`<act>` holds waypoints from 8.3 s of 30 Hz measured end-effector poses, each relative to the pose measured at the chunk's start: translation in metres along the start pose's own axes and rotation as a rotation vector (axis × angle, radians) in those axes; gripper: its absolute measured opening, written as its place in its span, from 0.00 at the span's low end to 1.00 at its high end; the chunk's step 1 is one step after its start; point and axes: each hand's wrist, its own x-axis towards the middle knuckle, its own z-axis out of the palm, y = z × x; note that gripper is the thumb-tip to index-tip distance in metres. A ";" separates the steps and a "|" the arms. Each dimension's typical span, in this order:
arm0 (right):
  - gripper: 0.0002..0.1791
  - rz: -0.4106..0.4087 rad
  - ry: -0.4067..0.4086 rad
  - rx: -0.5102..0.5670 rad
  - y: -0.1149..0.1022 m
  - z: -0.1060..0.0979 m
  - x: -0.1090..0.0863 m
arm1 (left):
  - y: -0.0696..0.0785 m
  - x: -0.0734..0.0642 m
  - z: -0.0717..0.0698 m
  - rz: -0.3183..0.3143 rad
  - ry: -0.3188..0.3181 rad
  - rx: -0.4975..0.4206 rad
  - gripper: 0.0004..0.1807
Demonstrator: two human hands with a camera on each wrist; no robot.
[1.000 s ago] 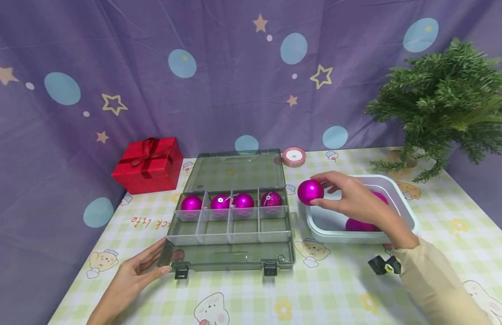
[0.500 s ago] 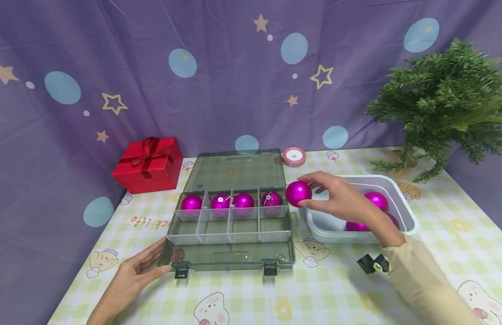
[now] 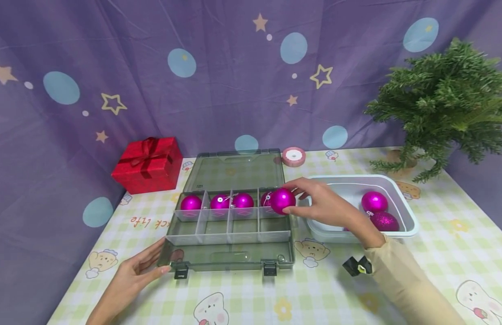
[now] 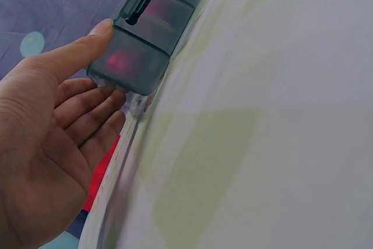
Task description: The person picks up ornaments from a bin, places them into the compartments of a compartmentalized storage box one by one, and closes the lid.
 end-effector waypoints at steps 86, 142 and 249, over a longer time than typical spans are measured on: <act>0.22 0.240 0.064 -0.114 0.049 -0.062 -0.109 | 0.002 0.003 -0.001 -0.022 -0.004 0.028 0.41; 0.24 0.219 -0.035 -0.019 0.059 -0.069 -0.093 | 0.001 0.000 0.001 -0.020 -0.001 0.019 0.42; 0.28 0.007 -0.109 0.235 -0.021 0.064 0.050 | 0.002 0.003 -0.001 -0.035 -0.005 0.023 0.41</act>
